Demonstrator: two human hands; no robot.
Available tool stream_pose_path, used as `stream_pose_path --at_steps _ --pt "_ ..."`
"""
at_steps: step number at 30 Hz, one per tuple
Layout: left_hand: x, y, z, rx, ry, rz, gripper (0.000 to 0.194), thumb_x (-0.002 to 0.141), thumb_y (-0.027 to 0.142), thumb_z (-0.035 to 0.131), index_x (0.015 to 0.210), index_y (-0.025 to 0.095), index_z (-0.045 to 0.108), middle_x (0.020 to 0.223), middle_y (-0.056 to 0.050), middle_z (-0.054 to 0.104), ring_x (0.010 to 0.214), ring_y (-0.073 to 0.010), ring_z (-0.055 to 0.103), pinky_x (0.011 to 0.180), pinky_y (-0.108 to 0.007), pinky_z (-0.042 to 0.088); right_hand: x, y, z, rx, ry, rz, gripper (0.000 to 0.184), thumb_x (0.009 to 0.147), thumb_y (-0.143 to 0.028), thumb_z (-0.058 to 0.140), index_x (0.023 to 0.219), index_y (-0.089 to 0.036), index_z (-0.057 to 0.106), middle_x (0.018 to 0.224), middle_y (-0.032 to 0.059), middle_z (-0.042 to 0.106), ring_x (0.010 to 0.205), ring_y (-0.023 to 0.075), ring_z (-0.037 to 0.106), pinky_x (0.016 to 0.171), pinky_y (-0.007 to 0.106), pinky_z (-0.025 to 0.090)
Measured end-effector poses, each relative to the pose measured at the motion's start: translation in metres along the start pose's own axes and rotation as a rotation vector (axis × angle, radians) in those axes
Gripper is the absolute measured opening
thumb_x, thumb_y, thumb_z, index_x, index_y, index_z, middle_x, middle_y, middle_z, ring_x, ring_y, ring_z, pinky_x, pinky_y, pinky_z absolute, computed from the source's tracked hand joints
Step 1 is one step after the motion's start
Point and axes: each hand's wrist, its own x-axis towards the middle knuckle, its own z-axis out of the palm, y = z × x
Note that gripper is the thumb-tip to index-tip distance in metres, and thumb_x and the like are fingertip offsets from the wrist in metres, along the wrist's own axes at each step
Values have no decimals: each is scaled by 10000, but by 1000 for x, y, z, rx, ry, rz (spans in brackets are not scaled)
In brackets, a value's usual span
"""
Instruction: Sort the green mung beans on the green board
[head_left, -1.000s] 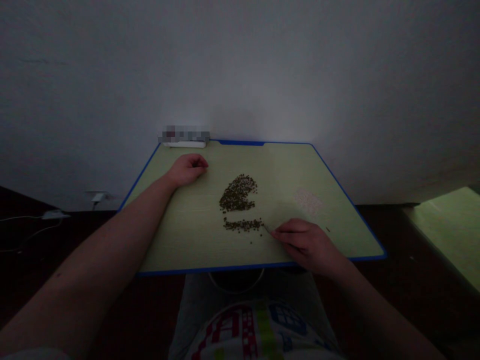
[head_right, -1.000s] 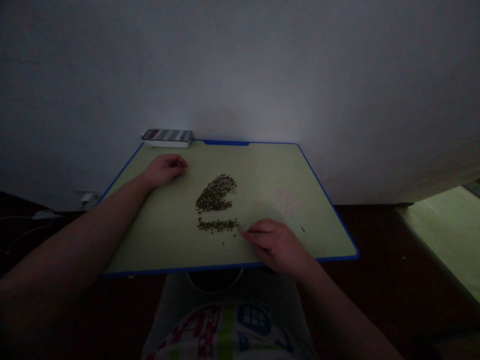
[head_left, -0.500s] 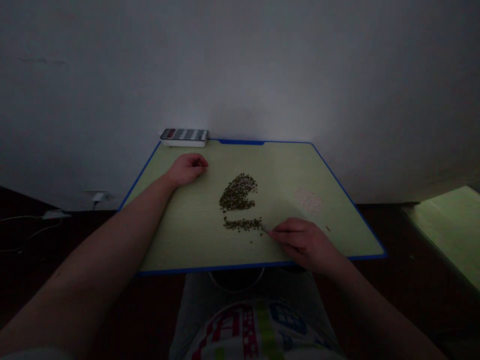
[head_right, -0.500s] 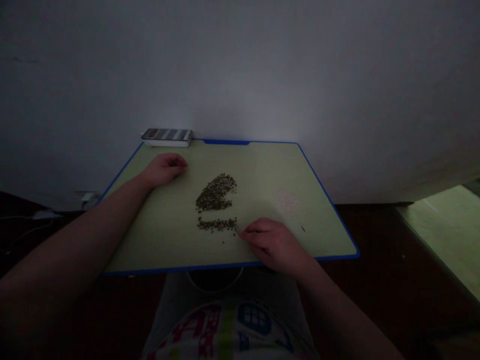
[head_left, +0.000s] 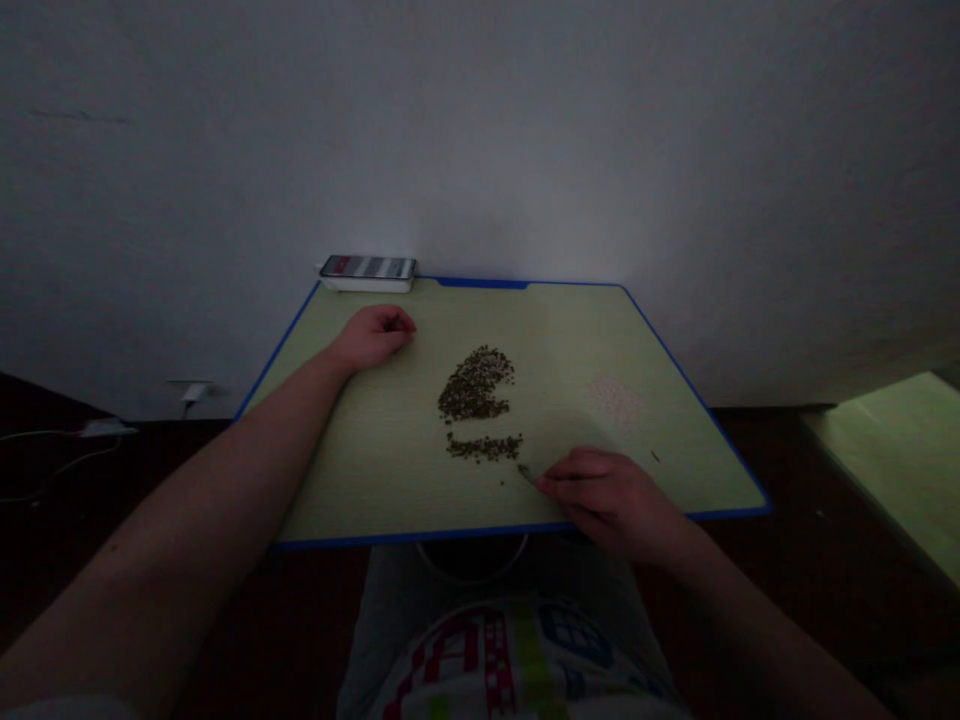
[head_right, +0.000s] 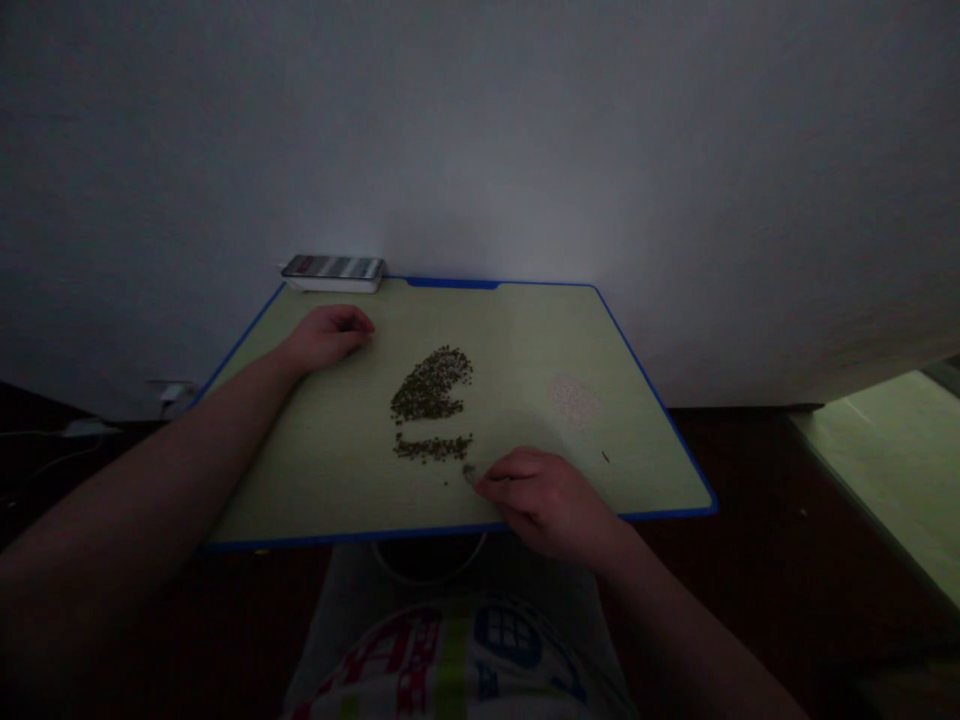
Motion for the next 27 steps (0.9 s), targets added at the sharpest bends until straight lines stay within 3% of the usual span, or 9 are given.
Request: stream_pose_path --at_steps 7,16,27 --pt "1 -5 1 -16 0 1 230 621 284 605 811 165 652 643 3 557 593 -126 487 573 -259 391 3 -5 5 -63 -34 -26 278 865 -93 506 1085 -141 671 946 98 699 797 176 613 681 309 515" --pt "1 -1 0 22 -4 15 241 622 282 593 809 141 648 644 -1 558 600 -125 486 570 -251 390 -8 -3 5 -81 32 47 268 867 -86 513 1078 -133 672 928 110 690 821 189 628 682 311 527" --pt "1 -2 1 10 -15 3 234 628 276 586 816 150 646 637 6 545 585 -119 472 563 -251 383 -7 -15 6 -54 -11 -16 275 869 -89 495 1083 -153 655 937 93 695 771 179 597 636 304 497"
